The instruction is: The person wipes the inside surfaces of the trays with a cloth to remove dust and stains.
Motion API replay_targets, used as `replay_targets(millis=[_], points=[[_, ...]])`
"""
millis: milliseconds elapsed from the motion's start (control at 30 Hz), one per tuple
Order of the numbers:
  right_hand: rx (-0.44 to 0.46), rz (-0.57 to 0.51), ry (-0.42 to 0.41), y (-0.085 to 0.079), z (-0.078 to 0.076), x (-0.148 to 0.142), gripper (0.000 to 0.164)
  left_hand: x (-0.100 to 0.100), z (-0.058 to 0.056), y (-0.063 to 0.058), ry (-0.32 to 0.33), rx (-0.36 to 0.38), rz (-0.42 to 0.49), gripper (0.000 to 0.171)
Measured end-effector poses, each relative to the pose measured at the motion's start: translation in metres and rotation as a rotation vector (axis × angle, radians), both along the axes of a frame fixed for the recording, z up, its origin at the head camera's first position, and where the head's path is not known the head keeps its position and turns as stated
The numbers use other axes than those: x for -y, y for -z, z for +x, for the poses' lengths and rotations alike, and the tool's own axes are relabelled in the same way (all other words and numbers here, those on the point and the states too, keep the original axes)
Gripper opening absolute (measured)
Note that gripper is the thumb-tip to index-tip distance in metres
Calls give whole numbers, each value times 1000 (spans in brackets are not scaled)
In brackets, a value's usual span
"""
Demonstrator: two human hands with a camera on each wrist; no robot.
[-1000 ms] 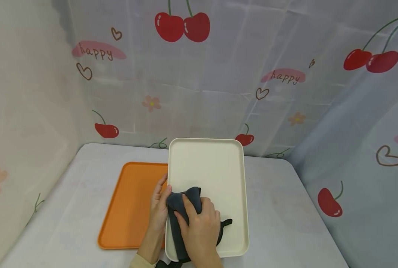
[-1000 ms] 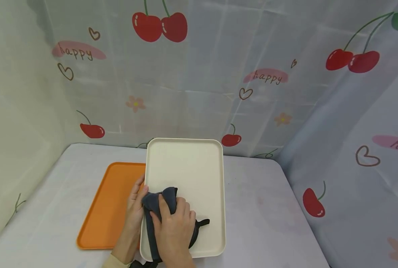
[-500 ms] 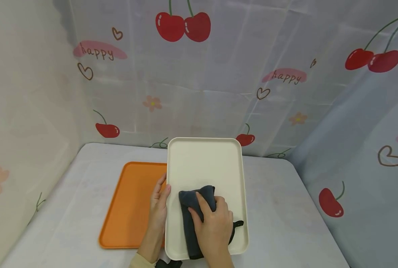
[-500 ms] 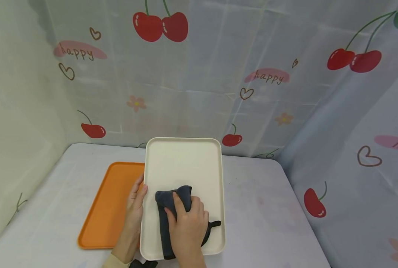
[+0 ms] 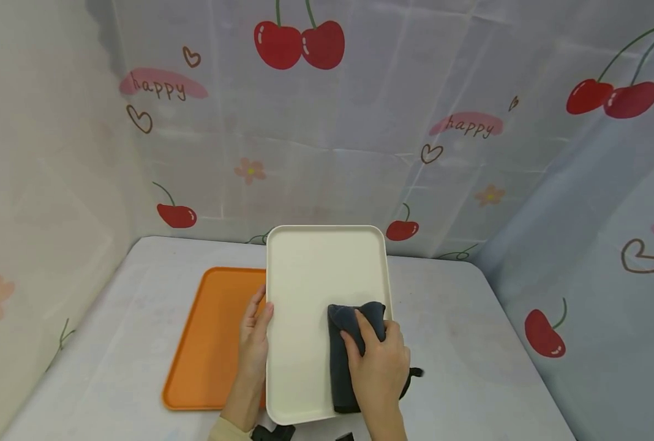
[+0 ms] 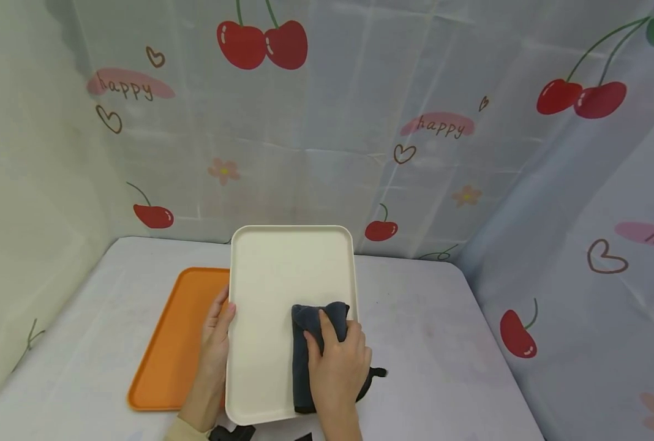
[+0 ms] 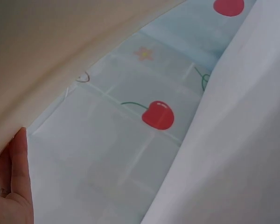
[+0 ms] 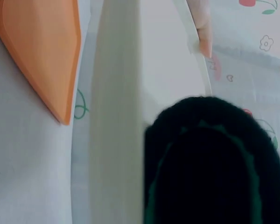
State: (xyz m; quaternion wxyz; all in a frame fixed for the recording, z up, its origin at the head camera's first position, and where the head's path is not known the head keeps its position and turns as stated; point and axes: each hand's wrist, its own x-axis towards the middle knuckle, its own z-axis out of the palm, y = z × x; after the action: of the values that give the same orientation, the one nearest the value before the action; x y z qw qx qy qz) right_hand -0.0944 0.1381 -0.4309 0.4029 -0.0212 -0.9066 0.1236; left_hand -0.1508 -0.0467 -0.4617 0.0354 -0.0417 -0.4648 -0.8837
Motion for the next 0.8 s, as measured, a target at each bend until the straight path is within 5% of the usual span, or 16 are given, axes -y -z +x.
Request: replay_targets(millis=[367, 800], points=[[46, -67, 102, 1, -1, -17, 43, 5, -2, 2, -22, -54, 60, 38], [84, -96, 124, 3, 1, -17, 44, 2, -1, 2, -12, -54, 79, 37]])
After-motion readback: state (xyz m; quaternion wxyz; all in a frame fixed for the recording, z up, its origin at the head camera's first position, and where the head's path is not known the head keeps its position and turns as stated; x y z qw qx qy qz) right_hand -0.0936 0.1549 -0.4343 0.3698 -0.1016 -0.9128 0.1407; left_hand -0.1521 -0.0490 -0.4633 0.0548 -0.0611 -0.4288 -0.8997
